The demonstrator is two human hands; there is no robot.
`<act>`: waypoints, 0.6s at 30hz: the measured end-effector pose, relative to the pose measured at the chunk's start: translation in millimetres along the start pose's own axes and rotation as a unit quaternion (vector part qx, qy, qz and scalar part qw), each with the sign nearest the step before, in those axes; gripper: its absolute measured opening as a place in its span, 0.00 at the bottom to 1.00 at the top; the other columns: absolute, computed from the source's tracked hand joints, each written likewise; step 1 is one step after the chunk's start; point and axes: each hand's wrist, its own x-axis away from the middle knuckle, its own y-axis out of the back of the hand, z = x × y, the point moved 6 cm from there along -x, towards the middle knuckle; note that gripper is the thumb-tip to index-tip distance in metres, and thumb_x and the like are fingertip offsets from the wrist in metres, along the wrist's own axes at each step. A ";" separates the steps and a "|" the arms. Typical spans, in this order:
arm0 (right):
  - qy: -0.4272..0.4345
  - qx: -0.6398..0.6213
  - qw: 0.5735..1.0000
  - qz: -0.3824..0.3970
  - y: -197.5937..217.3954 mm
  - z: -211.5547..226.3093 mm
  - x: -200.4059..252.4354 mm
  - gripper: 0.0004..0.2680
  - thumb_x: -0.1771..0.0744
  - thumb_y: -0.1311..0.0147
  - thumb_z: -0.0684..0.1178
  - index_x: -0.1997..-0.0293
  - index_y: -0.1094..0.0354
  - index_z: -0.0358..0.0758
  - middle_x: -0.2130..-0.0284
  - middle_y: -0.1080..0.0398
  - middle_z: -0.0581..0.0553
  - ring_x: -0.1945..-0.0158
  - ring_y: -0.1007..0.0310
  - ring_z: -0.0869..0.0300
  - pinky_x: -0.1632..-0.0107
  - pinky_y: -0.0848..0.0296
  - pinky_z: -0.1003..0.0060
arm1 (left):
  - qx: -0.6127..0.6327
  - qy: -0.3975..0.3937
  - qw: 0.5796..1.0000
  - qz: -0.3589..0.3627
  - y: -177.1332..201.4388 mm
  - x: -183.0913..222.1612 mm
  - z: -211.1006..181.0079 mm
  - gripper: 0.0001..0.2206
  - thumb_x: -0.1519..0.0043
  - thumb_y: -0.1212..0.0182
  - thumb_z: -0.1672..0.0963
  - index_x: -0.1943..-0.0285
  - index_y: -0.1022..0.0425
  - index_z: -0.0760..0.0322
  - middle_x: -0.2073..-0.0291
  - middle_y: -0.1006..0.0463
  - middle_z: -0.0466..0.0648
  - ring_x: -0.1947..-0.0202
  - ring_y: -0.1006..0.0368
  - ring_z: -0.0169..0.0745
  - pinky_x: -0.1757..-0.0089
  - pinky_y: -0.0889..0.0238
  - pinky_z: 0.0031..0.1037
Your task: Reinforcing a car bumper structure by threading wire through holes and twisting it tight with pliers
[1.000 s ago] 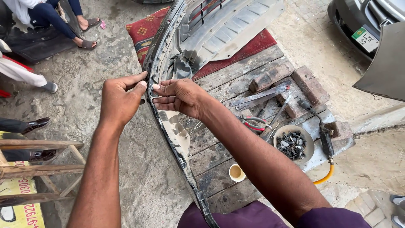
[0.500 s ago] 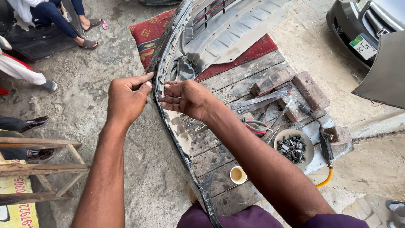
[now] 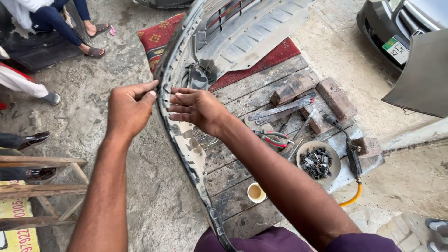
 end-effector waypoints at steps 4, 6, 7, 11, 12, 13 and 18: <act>0.027 0.294 0.946 -0.138 82.1 14.5 18.2 0.16 0.34 0.40 0.48 0.41 0.30 0.33 0.62 0.22 0.34 0.68 0.19 0.54 0.66 0.14 0.58 | -0.081 -0.001 0.997 -0.020 4.5 6.5 -11.8 0.13 0.39 0.41 0.59 0.48 0.15 0.54 0.60 0.16 0.52 0.53 0.21 0.52 0.55 0.28 0.40; 0.009 0.510 0.836 -0.199 217.1 -15.0 -13.1 0.13 0.34 0.40 0.54 0.46 0.25 0.43 0.62 0.21 0.40 0.60 0.20 0.50 0.58 0.19 0.54 | -0.074 -0.039 0.996 -0.034 1.0 4.6 -27.5 0.14 0.39 0.41 0.61 0.47 0.15 0.59 0.59 0.17 0.57 0.52 0.21 0.56 0.53 0.29 0.40; -0.007 0.695 0.675 -0.247 269.5 -5.1 -36.2 0.11 0.34 0.41 0.60 0.52 0.20 0.52 0.62 0.20 0.46 0.52 0.20 0.46 0.49 0.24 0.50 | -0.067 -0.079 0.993 -0.048 0.2 4.1 -37.4 0.15 0.39 0.42 0.63 0.46 0.16 0.64 0.58 0.17 0.61 0.52 0.21 0.59 0.52 0.30 0.39; -0.062 0.772 0.587 -0.236 271.8 -0.5 45.6 0.05 0.35 0.51 0.40 0.60 0.27 0.40 0.61 0.23 0.46 0.64 0.28 0.60 0.68 0.27 0.65 | -0.082 -0.120 0.987 -0.066 -18.6 -16.6 -37.3 0.13 0.40 0.39 0.68 0.48 0.17 0.72 0.53 0.16 0.63 0.57 0.16 0.50 0.66 0.20 0.21; -0.104 0.801 0.554 -0.202 287.3 -14.5 49.8 0.03 0.34 0.46 0.45 0.60 0.34 0.43 0.60 0.28 0.45 0.58 0.33 0.57 0.55 0.29 0.57 | -0.070 -0.134 0.987 -0.057 -24.9 -16.5 -47.7 0.12 0.40 0.39 0.67 0.49 0.17 0.72 0.53 0.16 0.62 0.55 0.16 0.52 0.64 0.20 0.21; -0.145 0.826 0.518 -0.167 301.7 -28.2 53.4 0.08 0.33 0.41 0.51 0.61 0.41 0.46 0.60 0.32 0.45 0.53 0.38 0.54 0.41 0.30 0.50 | -0.058 -0.148 0.986 -0.049 -29.8 -16.7 -58.6 0.12 0.40 0.39 0.67 0.49 0.17 0.72 0.53 0.16 0.62 0.53 0.16 0.54 0.61 0.19 0.21; -0.168 0.840 0.483 -0.183 300.2 -44.6 65.4 0.18 0.36 0.52 0.32 0.39 0.38 0.36 0.42 0.37 0.32 0.36 0.41 0.44 0.28 0.44 0.42 | -0.023 -0.196 0.979 0.042 -64.6 -22.4 -90.9 0.09 0.38 0.37 0.64 0.50 0.16 0.69 0.55 0.15 0.59 0.56 0.15 0.47 0.61 0.18 0.24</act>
